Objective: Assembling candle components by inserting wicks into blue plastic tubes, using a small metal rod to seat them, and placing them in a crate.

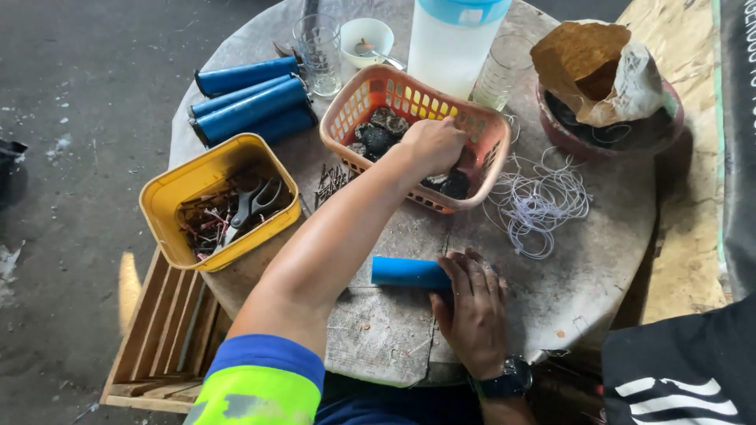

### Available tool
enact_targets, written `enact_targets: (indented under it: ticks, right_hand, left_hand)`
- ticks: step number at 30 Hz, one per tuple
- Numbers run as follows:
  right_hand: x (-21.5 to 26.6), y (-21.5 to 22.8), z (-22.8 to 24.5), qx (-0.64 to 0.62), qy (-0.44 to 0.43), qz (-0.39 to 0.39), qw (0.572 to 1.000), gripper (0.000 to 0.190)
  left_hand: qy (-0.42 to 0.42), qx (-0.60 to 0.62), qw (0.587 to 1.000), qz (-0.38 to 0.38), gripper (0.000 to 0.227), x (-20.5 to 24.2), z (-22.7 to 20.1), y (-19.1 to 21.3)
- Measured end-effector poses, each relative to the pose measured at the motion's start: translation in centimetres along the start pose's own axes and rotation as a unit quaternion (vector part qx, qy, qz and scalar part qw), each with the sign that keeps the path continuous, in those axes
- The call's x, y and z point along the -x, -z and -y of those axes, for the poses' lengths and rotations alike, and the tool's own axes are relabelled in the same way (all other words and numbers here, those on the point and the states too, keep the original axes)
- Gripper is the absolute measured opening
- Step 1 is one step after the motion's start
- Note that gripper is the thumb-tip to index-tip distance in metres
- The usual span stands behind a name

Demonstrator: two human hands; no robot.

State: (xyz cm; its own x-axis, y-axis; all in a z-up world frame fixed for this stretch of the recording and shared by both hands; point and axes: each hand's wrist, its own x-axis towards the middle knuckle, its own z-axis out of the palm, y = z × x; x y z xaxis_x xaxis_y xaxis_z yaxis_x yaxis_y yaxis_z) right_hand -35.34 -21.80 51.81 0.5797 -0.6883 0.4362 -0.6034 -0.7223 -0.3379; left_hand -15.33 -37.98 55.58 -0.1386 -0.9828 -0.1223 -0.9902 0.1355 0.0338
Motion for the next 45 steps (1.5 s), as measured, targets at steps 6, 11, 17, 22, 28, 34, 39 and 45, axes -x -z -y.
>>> enact_targets:
  ticks: [6,11,17,22,28,34,39,45]
  right_hand:
    - [0.0,0.1,0.0,-0.021,0.016,-0.014,1.0,0.047]
    - [-0.3,0.6,0.2,-0.01,0.041,-0.018,0.999,0.042]
    - [-0.5,1.2,0.5,0.005,0.023,0.011,1.0,0.044]
    - [-1.9,2.5,0.6,-0.009,0.009,0.048,0.999,0.06]
    - [-2.3,3.8,3.1,-0.229,0.054,0.043,0.971,0.029]
    - [-1.3,2.7,3.0,-0.325,-0.156,0.017,0.933,0.019]
    - [-0.7,1.7,2.3,-0.503,-0.25,0.047,0.826,0.022]
    - [0.5,1.3,1.5,-0.721,-0.299,0.067,0.621,0.037]
  left_hand:
    - [0.04,0.115,0.992,-0.038,0.039,4.4,-0.2,3.8]
    - [-0.023,0.166,0.967,-0.19,0.029,8.0,1.3,3.7]
    - [-0.052,0.23,0.94,-0.247,0.018,15.9,-0.3,5.0]
    - [-0.034,0.244,0.941,-0.232,0.016,21.2,-2.5,2.8]
    - [-0.033,0.311,0.912,-0.267,0.018,24.2,-5.8,-0.4]
    - [0.063,0.168,0.967,-0.18,0.029,26.4,-3.9,-1.3]
    - [0.125,-0.019,0.973,-0.191,0.015,28.3,-2.5,-2.5]
    - [0.07,0.22,0.95,-0.209,0.016,30.1,-3.6,-0.6]
